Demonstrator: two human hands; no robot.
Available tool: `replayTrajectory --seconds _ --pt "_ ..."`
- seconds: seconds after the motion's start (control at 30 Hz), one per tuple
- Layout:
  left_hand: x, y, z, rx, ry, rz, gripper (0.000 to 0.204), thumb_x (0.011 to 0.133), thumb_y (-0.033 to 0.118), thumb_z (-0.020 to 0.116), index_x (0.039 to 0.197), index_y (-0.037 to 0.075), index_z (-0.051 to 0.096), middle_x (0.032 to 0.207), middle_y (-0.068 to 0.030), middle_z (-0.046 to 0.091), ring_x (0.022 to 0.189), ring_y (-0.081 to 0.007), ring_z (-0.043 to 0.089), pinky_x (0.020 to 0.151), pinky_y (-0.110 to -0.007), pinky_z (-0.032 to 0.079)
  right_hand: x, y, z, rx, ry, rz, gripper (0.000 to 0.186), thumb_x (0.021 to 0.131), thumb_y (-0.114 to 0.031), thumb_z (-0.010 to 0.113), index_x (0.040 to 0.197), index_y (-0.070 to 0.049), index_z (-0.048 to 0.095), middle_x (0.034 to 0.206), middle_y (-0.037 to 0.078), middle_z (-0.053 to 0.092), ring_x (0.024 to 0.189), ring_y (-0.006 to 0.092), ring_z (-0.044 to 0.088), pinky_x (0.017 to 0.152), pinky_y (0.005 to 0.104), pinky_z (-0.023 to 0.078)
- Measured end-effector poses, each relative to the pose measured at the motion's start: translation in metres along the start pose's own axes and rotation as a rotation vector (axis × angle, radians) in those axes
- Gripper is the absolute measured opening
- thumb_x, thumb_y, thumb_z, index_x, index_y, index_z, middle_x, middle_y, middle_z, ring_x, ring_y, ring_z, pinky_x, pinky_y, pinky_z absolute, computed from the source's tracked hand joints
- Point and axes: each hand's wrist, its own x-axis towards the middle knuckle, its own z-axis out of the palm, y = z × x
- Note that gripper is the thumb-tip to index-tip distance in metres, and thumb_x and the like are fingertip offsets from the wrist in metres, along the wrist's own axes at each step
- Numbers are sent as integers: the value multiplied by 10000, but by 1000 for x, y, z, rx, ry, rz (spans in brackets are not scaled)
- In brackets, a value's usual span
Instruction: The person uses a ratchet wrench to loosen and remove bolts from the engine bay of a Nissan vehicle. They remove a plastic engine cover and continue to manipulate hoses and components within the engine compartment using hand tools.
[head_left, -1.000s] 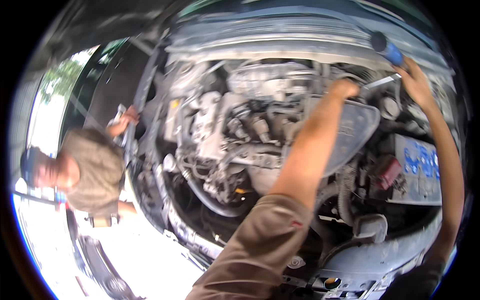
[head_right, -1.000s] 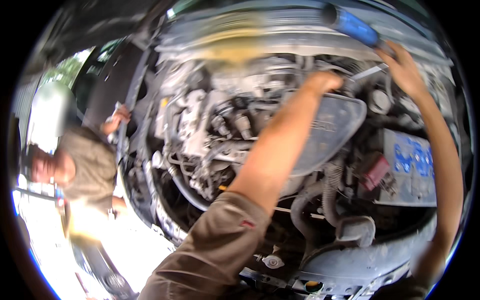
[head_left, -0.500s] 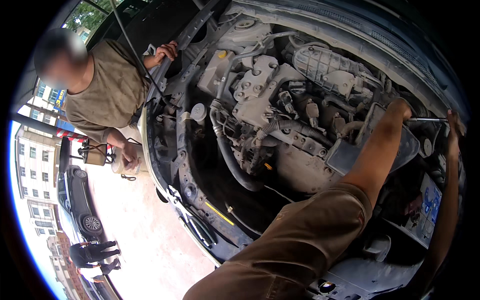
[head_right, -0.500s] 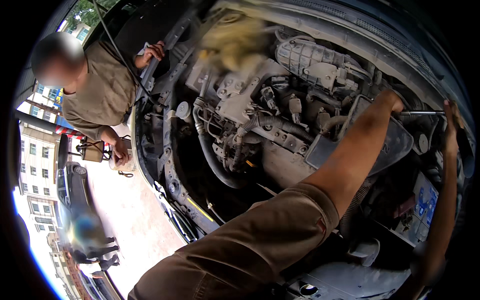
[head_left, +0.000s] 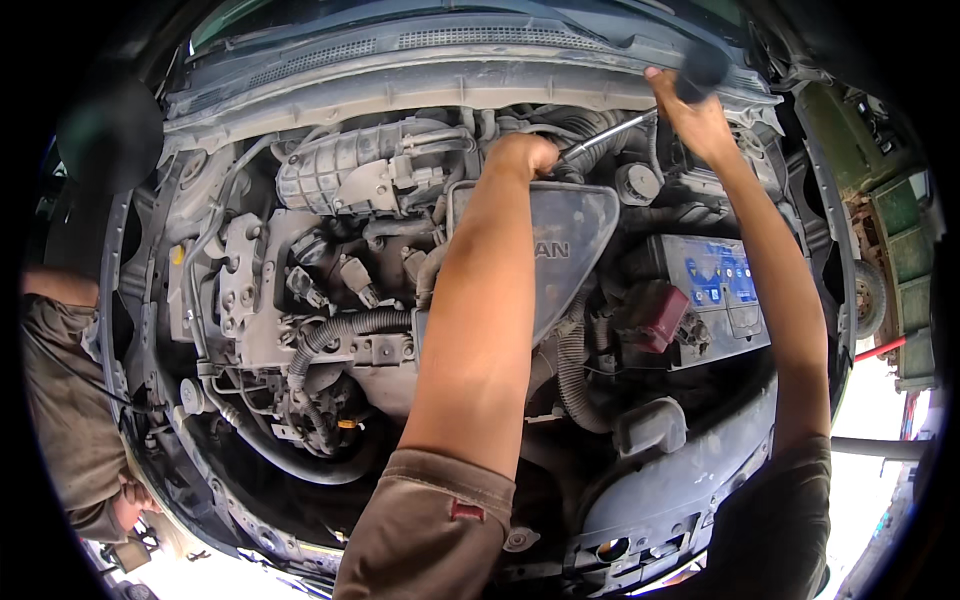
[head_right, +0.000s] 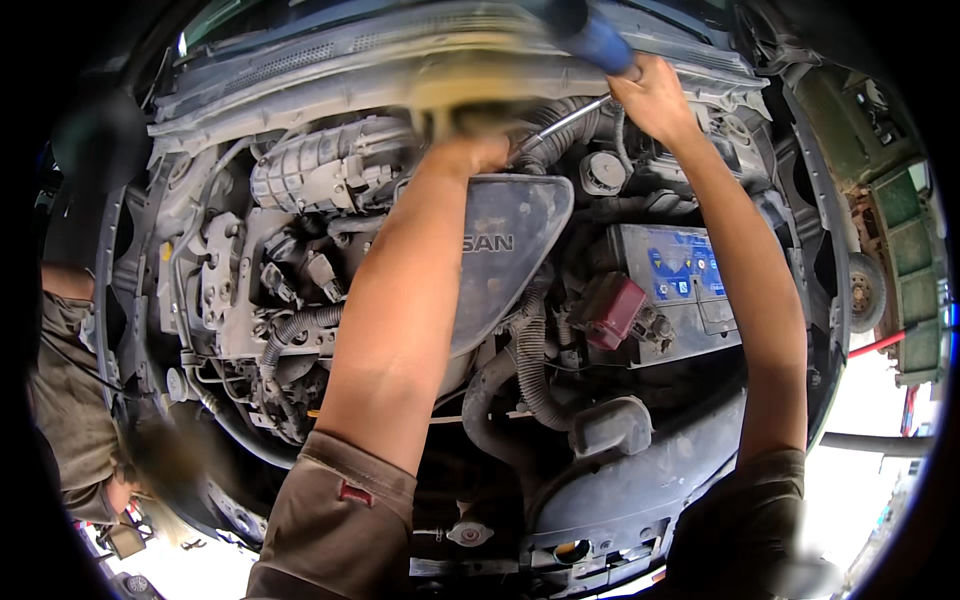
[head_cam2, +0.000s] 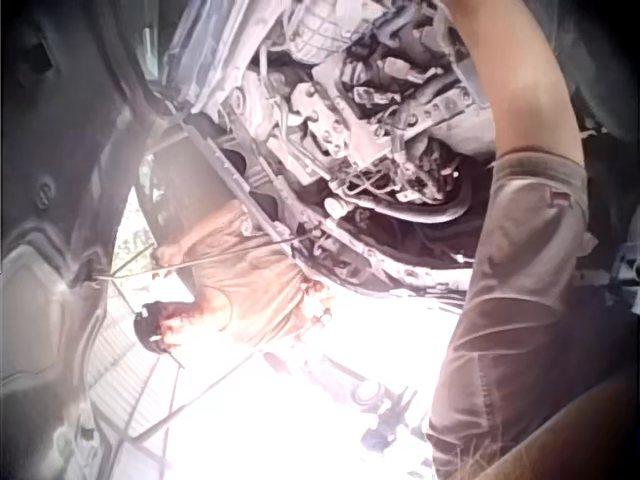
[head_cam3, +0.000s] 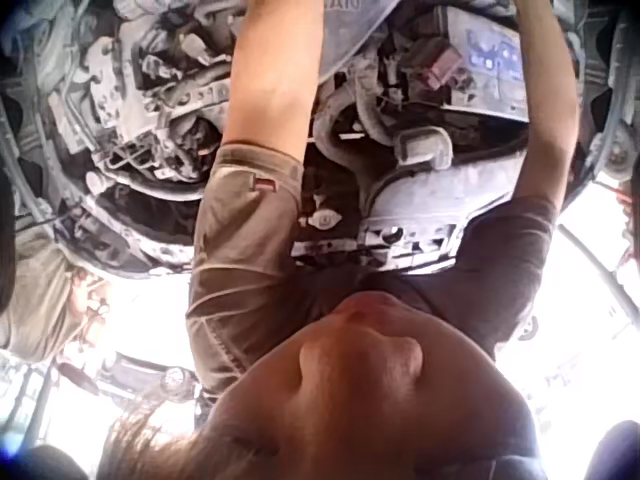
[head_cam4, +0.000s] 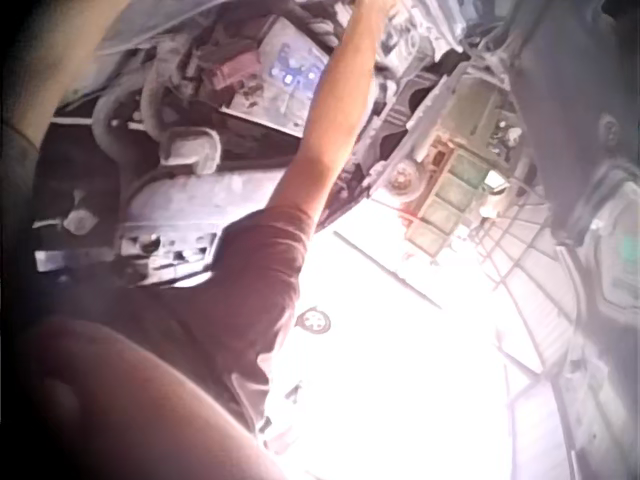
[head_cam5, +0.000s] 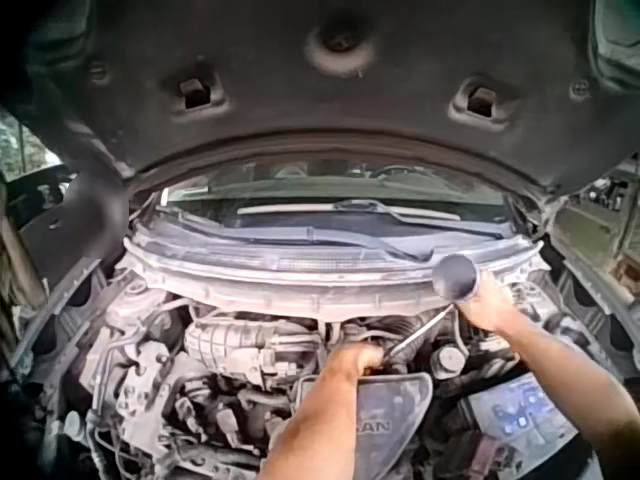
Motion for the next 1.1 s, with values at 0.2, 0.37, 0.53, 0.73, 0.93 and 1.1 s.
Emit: replayTrajectory --seconds 0.2,0.37,0.53,0.73,0.93,1.1 --pt "-30 -4 -18 191 -24 108 367 702 186 623 1034 56 713 1125 -194 672 1039 -271 635 883 -364 473 12 -83 -4 -290 -135 -16 656 882 -610 558 831 38 647 713 216 606 752 330 623 747 445 470" --pt "-23 -14 -17 -19 -105 30 200 736 162 655 876 30 710 866 -96 637 776 -164 545 631 -327 424 50 -103 3 -401 -213 -72 607 883 -584 566 987 6 668 971 266 664 982 386 640 889 453 475" --pt "-26 -17 -16 -183 -123 -31 199 768 120 640 923 15 709 891 -81 632 773 -173 551 668 -322 429 34 -121 22 -330 -28 -240 515 917 -504 569 1113 -33 643 1069 239 668 1058 365 625 941 457 474" --pt "-19 -23 -5 84 -69 155 186 814 81 628 957 0 714 870 -73 688 797 -170 616 686 -335 470 19 -162 19 -541 -187 -108 299 942 -314 576 1122 -91 660 1079 165 677 1138 329 587 954 497 437" --pt "6 -40 -1 -323 -98 -75 227 762 27 638 980 14 699 916 -96 664 804 -186 607 650 -320 451 10 -167 40 -394 -58 -261 316 870 -358 630 1024 -93 706 1059 128 678 1121 300 583 960 497 421" --pt "8 -49 -9 -426 -57 -28 251 759 21 630 1003 -1 684 941 -107 658 818 -197 610 695 -330 461 14 -175 37 -365 -52 -318 423 753 -506 671 829 -97 745 948 91 690 1032 259 611 971 452 401"
